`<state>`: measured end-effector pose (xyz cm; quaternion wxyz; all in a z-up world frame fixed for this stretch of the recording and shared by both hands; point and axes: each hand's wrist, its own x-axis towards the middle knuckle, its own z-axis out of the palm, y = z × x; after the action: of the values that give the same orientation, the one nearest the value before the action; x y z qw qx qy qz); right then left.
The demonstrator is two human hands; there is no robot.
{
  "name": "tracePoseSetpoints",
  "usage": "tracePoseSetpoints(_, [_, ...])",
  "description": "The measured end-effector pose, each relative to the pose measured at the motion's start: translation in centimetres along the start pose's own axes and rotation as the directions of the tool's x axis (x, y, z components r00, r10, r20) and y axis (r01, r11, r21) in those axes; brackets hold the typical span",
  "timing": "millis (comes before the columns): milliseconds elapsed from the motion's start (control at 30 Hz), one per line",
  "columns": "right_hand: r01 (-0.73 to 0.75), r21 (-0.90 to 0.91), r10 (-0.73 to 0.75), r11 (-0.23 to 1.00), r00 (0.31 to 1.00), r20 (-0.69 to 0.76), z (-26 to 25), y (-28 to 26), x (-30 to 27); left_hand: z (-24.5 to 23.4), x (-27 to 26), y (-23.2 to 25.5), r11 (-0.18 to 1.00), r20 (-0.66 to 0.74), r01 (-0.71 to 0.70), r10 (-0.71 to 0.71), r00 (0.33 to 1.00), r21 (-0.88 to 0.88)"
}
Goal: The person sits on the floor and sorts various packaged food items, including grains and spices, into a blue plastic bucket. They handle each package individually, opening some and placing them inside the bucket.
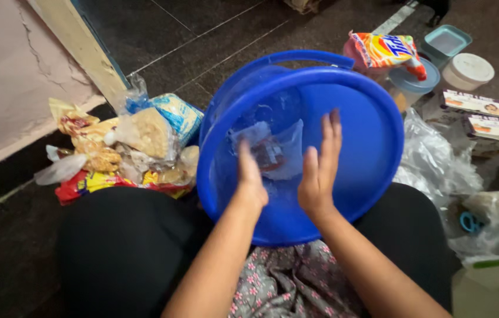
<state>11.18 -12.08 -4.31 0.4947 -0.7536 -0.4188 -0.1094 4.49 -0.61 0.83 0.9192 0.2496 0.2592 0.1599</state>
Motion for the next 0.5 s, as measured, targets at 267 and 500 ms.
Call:
tracePoseSetpoints(267, [-0.216, 0.224, 0.259, 0.950, 0.948, -0.185, -1.8, 0.7, -0.2, -0.6, 0.2, -1.2, 0.995, 0.126, -0.098, 0.096, 0.987, 0.008])
tracePoseSetpoints(500, [0.032, 0.128, -0.031, 0.991, 0.999, -0.006, -1.7, -2.1, -1.1, -2.2, 1.3, -2.7, 0.996, 0.009, 0.071, -0.071, 0.997, -0.059])
